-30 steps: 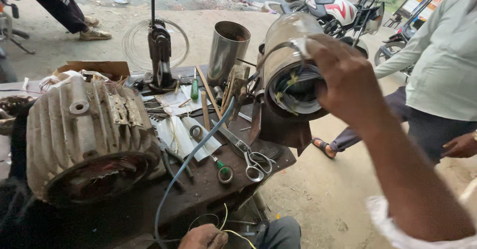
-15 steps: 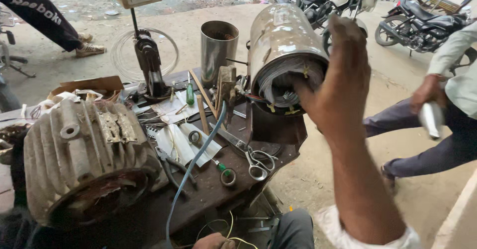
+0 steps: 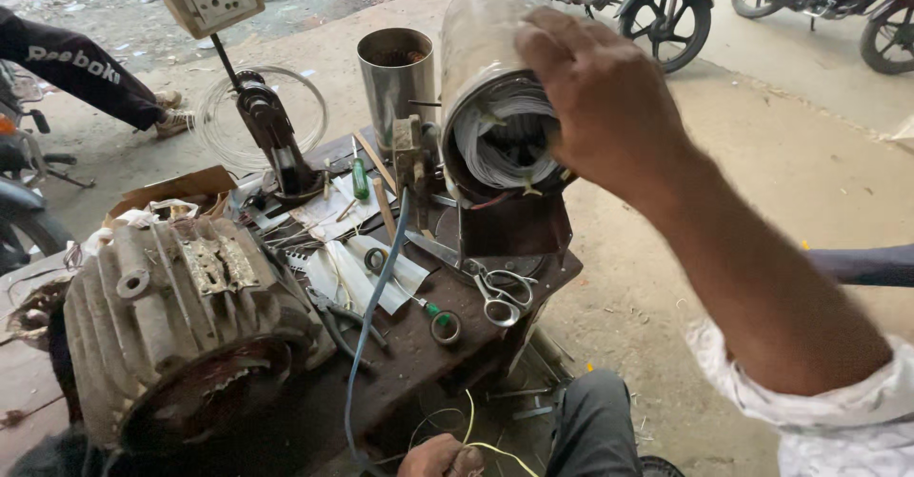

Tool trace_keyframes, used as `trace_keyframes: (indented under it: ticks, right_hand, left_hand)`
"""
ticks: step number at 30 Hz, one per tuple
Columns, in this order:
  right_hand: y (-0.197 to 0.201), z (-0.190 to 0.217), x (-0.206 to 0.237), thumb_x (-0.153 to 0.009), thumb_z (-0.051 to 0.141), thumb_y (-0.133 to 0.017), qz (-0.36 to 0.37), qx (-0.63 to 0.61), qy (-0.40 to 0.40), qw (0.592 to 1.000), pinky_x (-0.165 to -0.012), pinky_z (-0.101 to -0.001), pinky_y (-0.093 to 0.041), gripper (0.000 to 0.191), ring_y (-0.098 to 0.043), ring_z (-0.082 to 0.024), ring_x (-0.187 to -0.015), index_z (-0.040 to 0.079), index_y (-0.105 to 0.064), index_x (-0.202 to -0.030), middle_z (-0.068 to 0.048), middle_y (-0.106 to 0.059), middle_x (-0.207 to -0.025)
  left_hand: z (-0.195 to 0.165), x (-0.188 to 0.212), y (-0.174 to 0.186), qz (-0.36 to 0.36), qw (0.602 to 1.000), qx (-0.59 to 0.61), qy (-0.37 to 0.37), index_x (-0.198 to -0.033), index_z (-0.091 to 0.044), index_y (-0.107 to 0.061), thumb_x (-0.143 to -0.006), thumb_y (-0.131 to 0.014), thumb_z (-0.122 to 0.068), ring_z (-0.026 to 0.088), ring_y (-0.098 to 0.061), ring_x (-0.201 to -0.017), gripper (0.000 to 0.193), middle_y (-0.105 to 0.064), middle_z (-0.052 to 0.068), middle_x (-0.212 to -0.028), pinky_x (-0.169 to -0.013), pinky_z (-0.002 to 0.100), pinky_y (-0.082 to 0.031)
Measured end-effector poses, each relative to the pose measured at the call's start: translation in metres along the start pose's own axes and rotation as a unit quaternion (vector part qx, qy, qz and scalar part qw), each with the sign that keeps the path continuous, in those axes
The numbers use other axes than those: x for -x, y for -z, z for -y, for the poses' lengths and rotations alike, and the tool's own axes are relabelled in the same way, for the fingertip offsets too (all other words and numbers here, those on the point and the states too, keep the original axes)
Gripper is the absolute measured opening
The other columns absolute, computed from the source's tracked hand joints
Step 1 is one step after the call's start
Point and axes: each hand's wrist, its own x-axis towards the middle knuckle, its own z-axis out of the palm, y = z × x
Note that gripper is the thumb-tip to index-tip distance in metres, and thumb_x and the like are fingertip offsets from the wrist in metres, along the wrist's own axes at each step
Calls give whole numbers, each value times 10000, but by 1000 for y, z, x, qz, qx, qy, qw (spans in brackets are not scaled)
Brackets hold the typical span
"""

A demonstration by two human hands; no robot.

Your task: The person secures the windings of a motor stator by hand, using a green-handled screwdriver to tuck wires and a yellow plastic tie to bind them. They cut the tie with scissors and repeat the process on multiple sections of the stator.

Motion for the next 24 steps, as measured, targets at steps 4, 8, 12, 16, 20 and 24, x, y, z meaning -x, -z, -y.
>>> trace_keyframes:
  ticks: [4, 8, 12, 16, 20, 24]
  right_hand:
    - [13, -6, -23, -937, -16, -685, 27, 39, 111, 993, -1048, -421, -548, 415, -661, -300, -1250, 67, -665, -1343, -137, -650, -1421]
    - [24, -6, -29, -922, 13, -667, 48, 73, 137, 987, -992, -417, -552, 391, -664, -284, -1199, 68, -688, -1309, -131, -664, -1394]
    - [31, -7, -20, -854, 31, -706, 31, 68, 116, 990, -1025, -415, -543, 518, -655, -255, -1227, 126, -649, -1360, -78, -673, -1395]
    - [44, -4, 10, -769, 238, -790, -109, -18, 68, 991, -1029, -444, -523, 749, -625, -297, -1232, 116, -518, -1456, -174, -647, -1372]
    - [50, 28, 66, -984, 173, -787, -145, -225, -78, 960, -830, -363, -602, 604, -745, -236, -925, 96, -462, -1487, -155, -728, -1265]
    - [36, 49, 79, -959, 272, -734, -57, -187, -92, 976, -638, -400, -631, 662, -745, -255, -665, -32, -451, -1474, -266, -726, -1124]
  left_hand:
    - [3, -1, -8, -53, 997, -43, -43, -733, -32, -772, -905, -759, -241, 232, -675, -526, 272, -634, 114, -572, -481, 378, -520]
    - [-1, -2, -25, -92, 993, -67, -14, -658, -26, -752, -877, -779, -248, 219, -666, -472, 313, -617, 115, -520, -431, 371, -499]
    - [-4, -1, -27, -60, 994, -89, -13, -675, -16, -731, -918, -769, -261, 204, -679, -499, 347, -639, 105, -557, -446, 360, -508]
    - [-5, -2, -14, -16, 997, -77, 18, -757, -17, -773, -907, -788, -270, 202, -691, -570, 295, -652, 93, -615, -500, 374, -528]
    - [-17, -3, 3, -31, 996, -74, 49, -776, 5, -778, -893, -792, -249, 242, -654, -555, 280, -611, 121, -598, -530, 415, -495]
    - [-42, -12, 18, -32, 996, -55, 58, -853, 27, -755, -902, -744, -179, 272, -658, -618, 212, -627, 123, -682, -565, 422, -478]
